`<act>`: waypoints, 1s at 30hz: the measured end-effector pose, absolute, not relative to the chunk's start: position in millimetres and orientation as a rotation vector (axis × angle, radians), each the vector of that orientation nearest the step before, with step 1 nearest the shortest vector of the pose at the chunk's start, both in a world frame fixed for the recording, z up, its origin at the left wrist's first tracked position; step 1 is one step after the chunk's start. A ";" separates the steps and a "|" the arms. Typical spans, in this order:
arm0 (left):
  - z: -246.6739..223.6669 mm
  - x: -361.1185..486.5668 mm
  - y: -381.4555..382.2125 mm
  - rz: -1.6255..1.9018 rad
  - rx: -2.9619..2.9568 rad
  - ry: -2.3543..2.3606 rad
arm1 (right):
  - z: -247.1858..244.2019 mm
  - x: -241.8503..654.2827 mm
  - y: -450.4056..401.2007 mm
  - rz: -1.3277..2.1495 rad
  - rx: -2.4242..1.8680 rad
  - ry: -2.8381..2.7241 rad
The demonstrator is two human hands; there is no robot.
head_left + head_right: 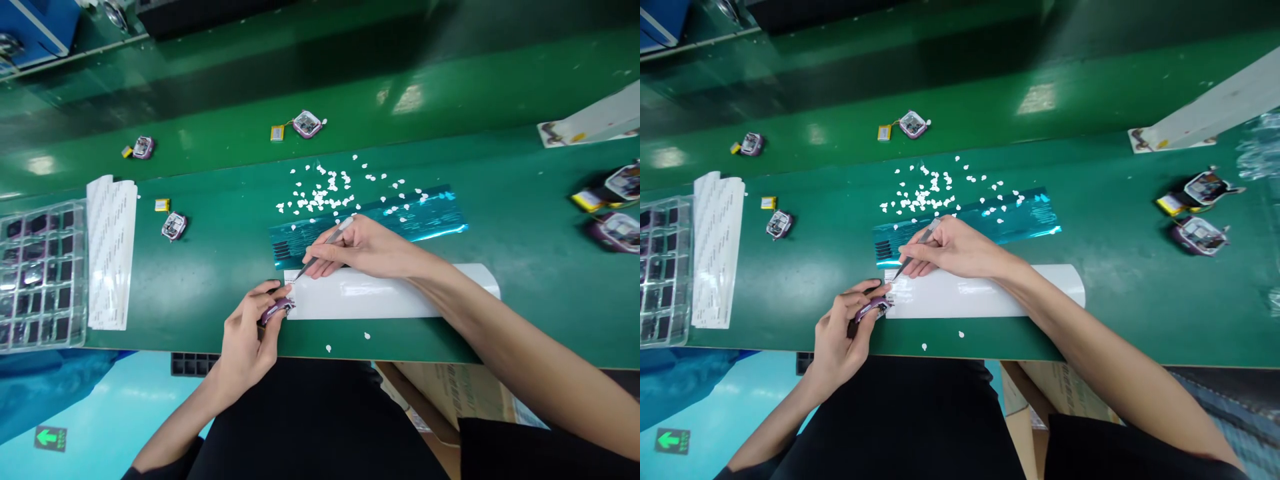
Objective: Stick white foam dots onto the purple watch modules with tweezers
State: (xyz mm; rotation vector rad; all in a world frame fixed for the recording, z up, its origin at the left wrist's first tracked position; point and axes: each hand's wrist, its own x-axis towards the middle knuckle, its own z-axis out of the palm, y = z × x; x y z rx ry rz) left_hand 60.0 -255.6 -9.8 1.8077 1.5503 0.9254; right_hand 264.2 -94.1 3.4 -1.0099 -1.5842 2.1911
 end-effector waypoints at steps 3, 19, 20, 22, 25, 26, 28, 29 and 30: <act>-7.7 59.1 -252.2 0.921 1.824 1.570 | 2.9 264.2 -94.8 2.141 -1.014 -1.624; 15.6 57.7 -230.7 1.014 1.346 1.511 | 23.6 261.9 -104.5 1.976 -0.905 -1.420; 19.6 58.9 -224.4 0.975 1.253 1.459 | 26.6 260.5 -108.5 1.958 -0.898 -1.404; 24.4 62.6 -212.6 0.934 1.116 1.320 | 31.0 258.2 -114.8 1.938 -0.902 -1.408; 25.0 69.6 -203.7 0.909 1.005 1.135 | 33.6 256.5 -118.6 1.898 -0.885 -1.451; 24.4 71.7 -203.2 0.903 0.993 1.107 | 33.9 256.4 -118.7 1.887 -0.875 -1.470; 23.5 74.9 -204.4 0.902 0.986 1.095 | 34.2 256.9 -117.9 1.854 -0.879 -1.506; 23.3 76.0 -205.3 0.909 0.986 1.097 | 34.4 257.4 -117.4 1.839 -0.896 -1.522; 23.5 76.7 -206.1 0.918 0.987 1.096 | 34.7 258.0 -117.1 1.822 -0.918 -1.532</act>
